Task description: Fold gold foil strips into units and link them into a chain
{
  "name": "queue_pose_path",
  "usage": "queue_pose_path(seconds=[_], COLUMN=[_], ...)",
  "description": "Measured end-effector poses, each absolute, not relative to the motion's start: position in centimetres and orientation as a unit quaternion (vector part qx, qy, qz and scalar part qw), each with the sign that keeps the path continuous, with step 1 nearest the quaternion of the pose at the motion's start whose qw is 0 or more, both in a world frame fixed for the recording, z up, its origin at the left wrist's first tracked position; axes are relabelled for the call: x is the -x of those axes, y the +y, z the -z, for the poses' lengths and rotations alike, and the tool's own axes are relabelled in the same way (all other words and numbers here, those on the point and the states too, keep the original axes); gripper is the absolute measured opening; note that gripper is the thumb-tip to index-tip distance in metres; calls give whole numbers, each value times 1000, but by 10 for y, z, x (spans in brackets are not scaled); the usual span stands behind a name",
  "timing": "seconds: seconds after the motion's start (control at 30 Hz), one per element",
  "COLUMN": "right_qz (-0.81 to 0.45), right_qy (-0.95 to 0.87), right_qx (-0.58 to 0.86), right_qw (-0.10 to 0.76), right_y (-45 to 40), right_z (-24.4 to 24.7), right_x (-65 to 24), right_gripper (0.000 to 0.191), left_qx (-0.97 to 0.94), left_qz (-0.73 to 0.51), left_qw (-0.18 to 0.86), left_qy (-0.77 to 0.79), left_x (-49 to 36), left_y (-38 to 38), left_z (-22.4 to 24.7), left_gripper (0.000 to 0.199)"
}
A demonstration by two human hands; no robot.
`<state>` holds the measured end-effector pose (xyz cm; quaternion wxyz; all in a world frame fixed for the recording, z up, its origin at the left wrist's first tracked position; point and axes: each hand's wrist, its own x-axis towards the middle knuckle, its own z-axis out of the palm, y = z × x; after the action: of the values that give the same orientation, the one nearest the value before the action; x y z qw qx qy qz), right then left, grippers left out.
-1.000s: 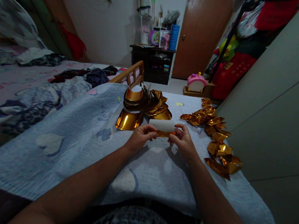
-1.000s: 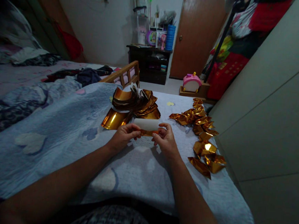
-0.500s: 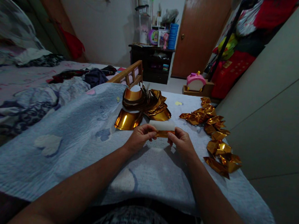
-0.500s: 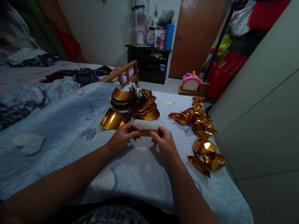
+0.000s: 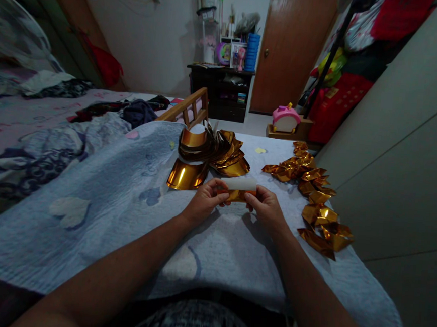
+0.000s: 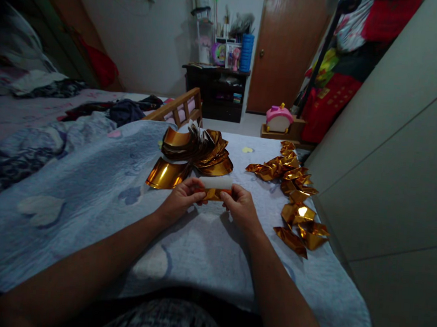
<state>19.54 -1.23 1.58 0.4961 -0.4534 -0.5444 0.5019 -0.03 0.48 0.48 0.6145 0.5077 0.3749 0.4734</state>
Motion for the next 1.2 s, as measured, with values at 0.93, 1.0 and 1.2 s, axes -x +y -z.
queue_pose_path(seconds=[0.93, 1.0, 1.2], right_qz=[-322, -311, -302], right_qy=[-664, -671, -684], right_qx=[442, 440, 426], right_qw=[509, 509, 509], right_y=[-19, -21, -23], right_z=[-15, -18, -23], right_x=[-189, -188, -186], right_gripper=[14, 16, 15], left_qx=[-457, -452, -444], left_qz=[-428, -429, -431], left_qw=[711, 715, 722], left_qy=[320, 317, 310], left_x=[6, 6, 6], left_y=[14, 15, 16], left_z=[1, 3, 3], left_gripper=[52, 51, 46])
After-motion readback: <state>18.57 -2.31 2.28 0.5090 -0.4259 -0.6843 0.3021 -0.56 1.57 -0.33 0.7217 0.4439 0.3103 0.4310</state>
